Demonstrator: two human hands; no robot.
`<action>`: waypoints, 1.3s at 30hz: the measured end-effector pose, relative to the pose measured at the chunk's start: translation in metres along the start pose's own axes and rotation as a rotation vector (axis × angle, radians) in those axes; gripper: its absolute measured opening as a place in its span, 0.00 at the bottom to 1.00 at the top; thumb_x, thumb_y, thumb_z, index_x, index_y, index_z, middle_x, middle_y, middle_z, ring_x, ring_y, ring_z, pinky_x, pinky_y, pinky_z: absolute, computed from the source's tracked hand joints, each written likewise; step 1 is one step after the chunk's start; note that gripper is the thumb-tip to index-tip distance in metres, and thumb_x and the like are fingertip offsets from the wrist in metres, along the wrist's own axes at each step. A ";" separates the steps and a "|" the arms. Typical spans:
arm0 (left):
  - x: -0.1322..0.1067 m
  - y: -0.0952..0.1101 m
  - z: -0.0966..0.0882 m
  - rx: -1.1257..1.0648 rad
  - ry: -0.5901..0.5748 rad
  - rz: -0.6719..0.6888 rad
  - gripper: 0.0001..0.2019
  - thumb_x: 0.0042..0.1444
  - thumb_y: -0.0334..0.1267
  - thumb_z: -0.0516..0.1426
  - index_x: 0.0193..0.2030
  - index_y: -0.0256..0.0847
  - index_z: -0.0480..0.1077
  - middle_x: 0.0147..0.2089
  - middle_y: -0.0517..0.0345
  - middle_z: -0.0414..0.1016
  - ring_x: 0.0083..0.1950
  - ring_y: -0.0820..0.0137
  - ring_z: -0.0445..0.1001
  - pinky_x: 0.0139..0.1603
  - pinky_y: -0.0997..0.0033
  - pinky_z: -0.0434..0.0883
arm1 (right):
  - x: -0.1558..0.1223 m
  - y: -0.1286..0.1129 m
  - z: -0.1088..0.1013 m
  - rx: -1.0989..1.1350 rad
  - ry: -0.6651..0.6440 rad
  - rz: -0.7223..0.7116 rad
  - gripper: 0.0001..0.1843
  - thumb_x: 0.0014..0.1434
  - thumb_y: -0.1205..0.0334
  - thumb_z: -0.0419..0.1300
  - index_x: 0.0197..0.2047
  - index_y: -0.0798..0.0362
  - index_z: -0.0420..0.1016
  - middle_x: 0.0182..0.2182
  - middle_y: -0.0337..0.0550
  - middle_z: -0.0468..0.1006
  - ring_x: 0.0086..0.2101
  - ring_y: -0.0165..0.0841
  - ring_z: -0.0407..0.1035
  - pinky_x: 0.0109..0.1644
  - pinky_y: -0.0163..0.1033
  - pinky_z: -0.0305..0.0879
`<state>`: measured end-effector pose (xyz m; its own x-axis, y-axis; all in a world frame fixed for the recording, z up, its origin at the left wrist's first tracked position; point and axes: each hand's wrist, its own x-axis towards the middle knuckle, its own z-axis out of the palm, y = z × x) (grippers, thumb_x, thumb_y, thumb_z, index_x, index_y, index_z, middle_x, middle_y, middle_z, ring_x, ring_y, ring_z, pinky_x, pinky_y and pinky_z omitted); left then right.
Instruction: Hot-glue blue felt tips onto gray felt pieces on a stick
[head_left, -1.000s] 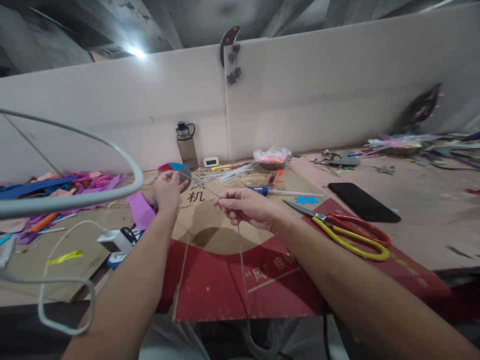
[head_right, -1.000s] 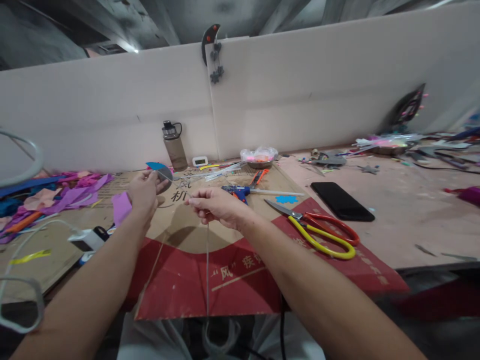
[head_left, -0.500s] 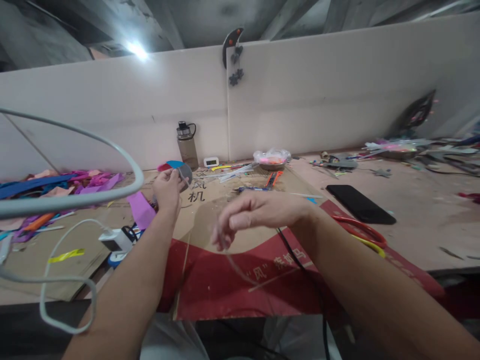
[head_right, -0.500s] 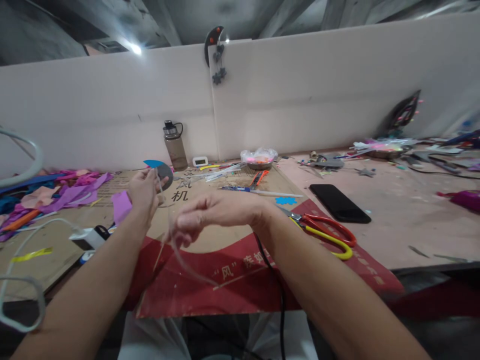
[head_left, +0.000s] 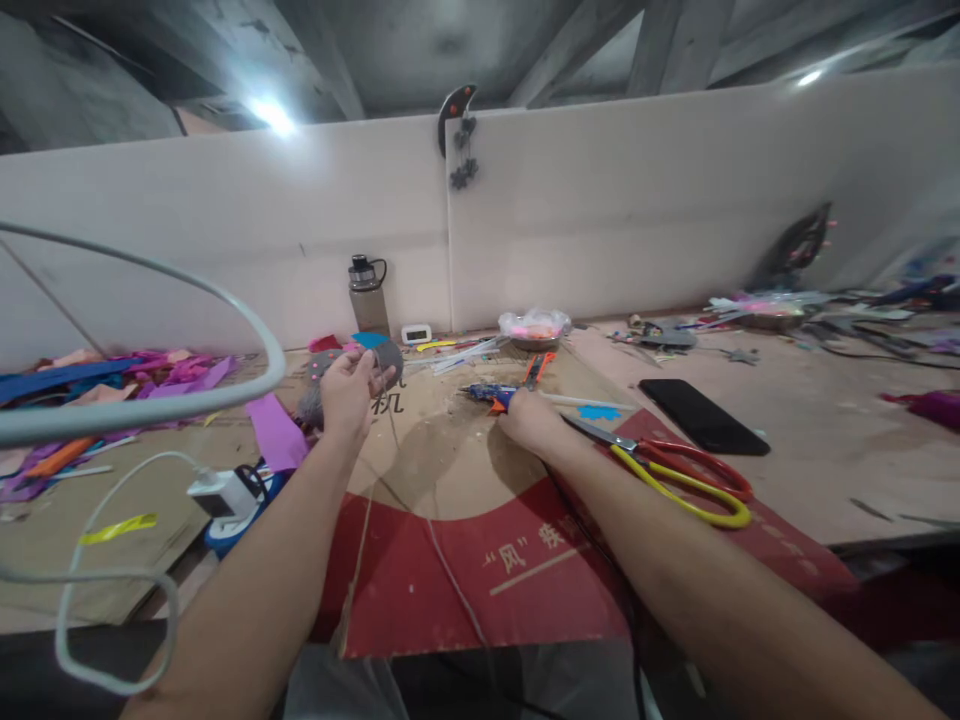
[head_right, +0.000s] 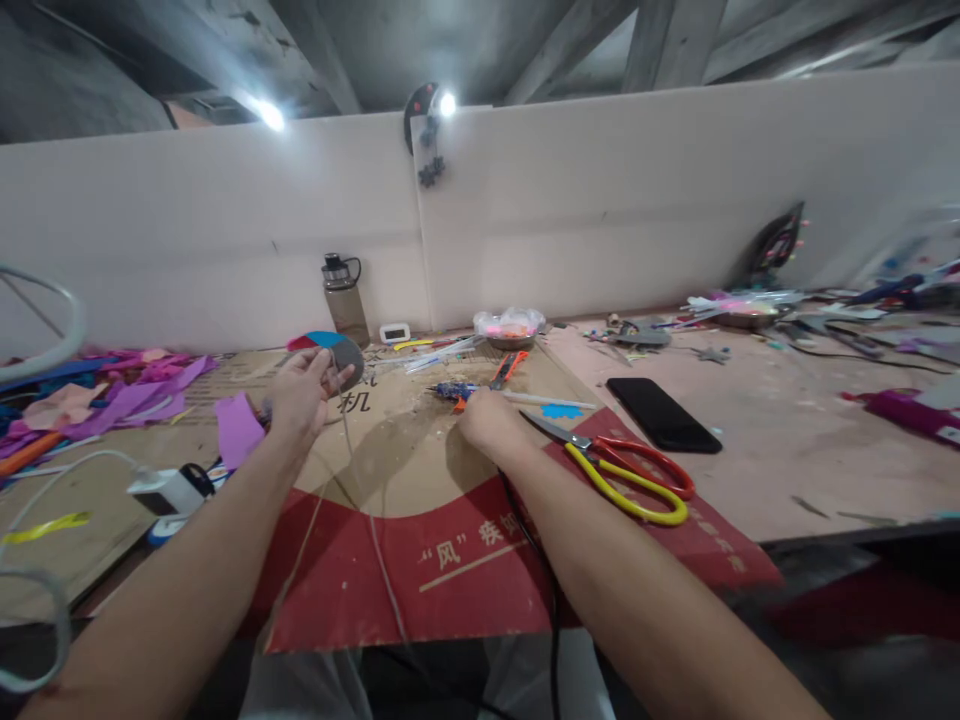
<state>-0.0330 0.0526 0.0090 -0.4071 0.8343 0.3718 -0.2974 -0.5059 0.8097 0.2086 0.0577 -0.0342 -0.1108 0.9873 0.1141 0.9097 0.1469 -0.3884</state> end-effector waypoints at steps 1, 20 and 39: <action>-0.001 0.000 0.001 -0.005 -0.009 -0.013 0.08 0.45 0.33 0.61 0.30 0.35 0.66 0.29 0.59 0.72 0.29 0.76 0.73 0.40 0.65 0.75 | 0.002 0.000 0.002 0.021 -0.006 0.014 0.14 0.51 0.61 0.54 0.36 0.63 0.73 0.36 0.62 0.76 0.37 0.42 0.71 0.36 0.39 0.61; -0.025 -0.004 0.020 0.044 -0.054 -0.118 0.10 0.42 0.34 0.62 0.30 0.35 0.66 0.24 0.66 0.64 0.23 0.82 0.64 0.40 0.62 0.74 | -0.038 -0.052 -0.029 1.150 0.104 -0.464 0.12 0.55 0.60 0.51 0.43 0.52 0.61 0.37 0.40 0.71 0.23 0.24 0.60 0.22 0.31 0.61; -0.033 -0.002 0.028 0.076 -0.051 -0.155 0.08 0.45 0.33 0.60 0.33 0.35 0.67 0.30 0.60 0.71 0.27 0.79 0.70 0.40 0.63 0.75 | -0.040 -0.051 -0.025 0.752 0.223 -0.519 0.08 0.58 0.60 0.50 0.40 0.54 0.64 0.29 0.41 0.69 0.29 0.31 0.63 0.32 0.37 0.58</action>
<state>0.0050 0.0317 0.0078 -0.3164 0.9120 0.2611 -0.2858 -0.3541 0.8904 0.1763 0.0090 0.0039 -0.2801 0.7644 0.5807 0.2621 0.6428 -0.7198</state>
